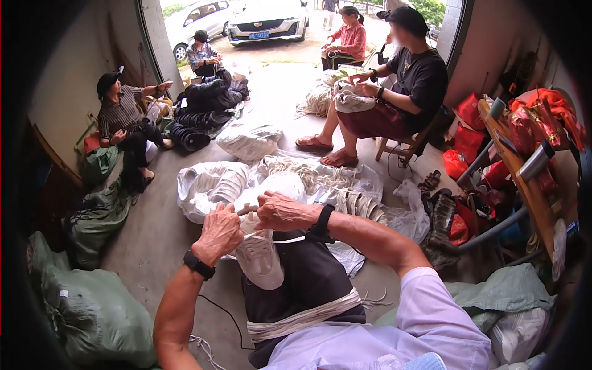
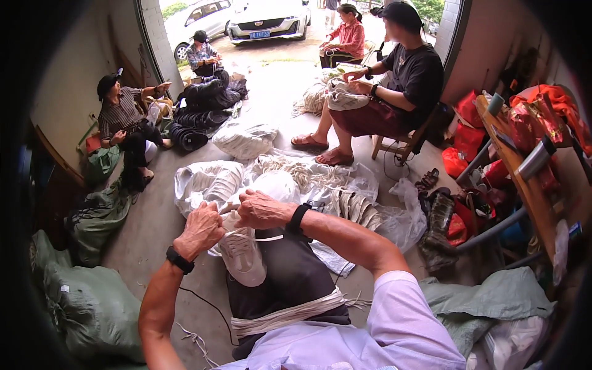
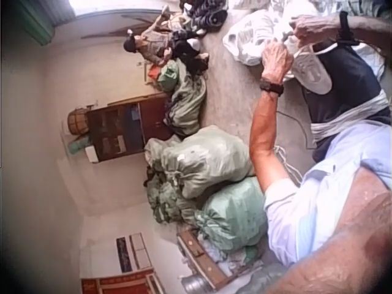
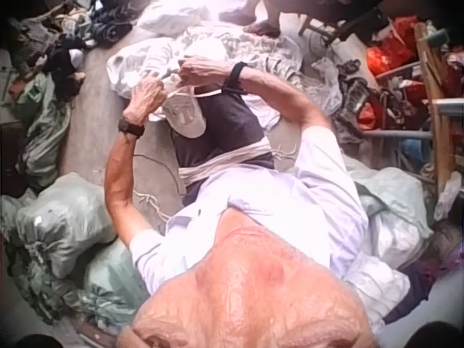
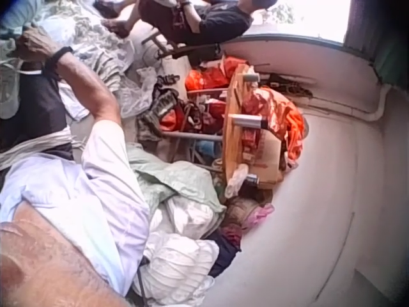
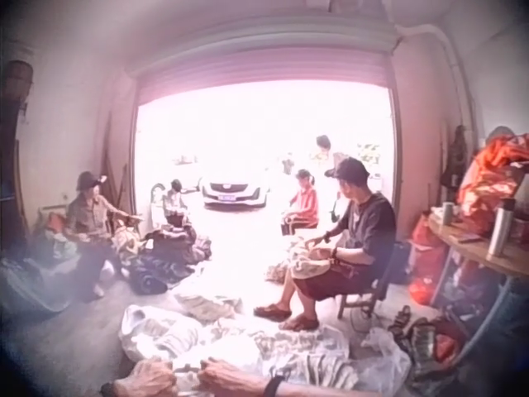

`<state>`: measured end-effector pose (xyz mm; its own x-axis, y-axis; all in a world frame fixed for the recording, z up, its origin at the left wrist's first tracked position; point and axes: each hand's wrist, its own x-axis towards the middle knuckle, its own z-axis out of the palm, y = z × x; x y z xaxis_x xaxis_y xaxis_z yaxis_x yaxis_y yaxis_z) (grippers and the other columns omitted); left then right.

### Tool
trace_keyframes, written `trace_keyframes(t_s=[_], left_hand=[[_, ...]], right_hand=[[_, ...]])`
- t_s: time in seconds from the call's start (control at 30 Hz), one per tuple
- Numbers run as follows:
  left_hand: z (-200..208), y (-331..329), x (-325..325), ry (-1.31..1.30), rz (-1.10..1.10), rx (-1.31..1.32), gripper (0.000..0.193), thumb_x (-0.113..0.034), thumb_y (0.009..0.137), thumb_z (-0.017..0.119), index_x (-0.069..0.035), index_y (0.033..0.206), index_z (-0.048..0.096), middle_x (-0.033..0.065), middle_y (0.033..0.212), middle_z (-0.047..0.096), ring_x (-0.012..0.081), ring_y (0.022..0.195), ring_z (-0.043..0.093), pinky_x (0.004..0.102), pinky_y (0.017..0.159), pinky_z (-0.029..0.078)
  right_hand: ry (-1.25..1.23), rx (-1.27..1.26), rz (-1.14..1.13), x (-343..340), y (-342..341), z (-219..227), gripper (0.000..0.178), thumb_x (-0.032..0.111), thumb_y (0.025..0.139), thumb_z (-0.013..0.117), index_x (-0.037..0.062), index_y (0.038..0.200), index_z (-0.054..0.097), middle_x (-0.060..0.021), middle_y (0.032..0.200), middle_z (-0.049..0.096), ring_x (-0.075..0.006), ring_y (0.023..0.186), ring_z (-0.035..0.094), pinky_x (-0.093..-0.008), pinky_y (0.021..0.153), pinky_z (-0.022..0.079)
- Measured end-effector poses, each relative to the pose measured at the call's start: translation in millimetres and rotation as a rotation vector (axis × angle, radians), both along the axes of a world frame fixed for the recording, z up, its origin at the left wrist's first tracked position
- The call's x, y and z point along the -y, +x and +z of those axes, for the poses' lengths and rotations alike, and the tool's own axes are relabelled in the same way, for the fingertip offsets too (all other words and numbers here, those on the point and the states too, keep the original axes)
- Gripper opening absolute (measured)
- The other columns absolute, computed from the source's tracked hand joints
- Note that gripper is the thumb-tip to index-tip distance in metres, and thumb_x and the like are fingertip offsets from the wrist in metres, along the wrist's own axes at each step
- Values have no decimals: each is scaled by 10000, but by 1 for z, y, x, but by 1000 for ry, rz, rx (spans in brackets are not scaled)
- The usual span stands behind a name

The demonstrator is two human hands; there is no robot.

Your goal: Insert and thread laces into a pair of white sneakers.

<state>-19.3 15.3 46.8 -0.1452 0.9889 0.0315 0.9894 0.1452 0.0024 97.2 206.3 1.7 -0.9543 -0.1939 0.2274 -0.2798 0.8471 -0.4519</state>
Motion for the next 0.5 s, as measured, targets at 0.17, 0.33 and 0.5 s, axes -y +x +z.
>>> trace_keyframes(t_s=[0.17, 0.33, 0.5], left_hand=[[-12, 8, -8, 89, 285, 18, 205, -116, 738, 623, 39, 842, 707, 177, 963, 650, 359, 980, 610, 465, 814, 529], [-30, 1, 6, 277, 503, 619, 175, -118, 757, 733, 46, 766, 673, 106, 774, 660, 233, 735, 629, 375, 708, 501], [-56, -2, 8, 537, 416, 995, 188, -168, 812, 802, -16, 912, 754, -10, 805, 620, 69, 707, 519, 242, 657, 422]], right_hand=[[210, -183, -173, 9, -14, -33, 191, 222, 676, 631, 86, 800, 681, -117, 936, 590, -315, 1000, 489, -449, 778, 350], [62, -114, -168, 20, -25, -48, 176, 204, 692, 632, 84, 810, 684, -126, 907, 624, -310, 946, 514, -453, 748, 362], [-396, -157, -273, 22, -47, -14, 161, 155, 787, 660, -5, 773, 671, -153, 778, 624, -294, 692, 602, -417, 609, 470]])
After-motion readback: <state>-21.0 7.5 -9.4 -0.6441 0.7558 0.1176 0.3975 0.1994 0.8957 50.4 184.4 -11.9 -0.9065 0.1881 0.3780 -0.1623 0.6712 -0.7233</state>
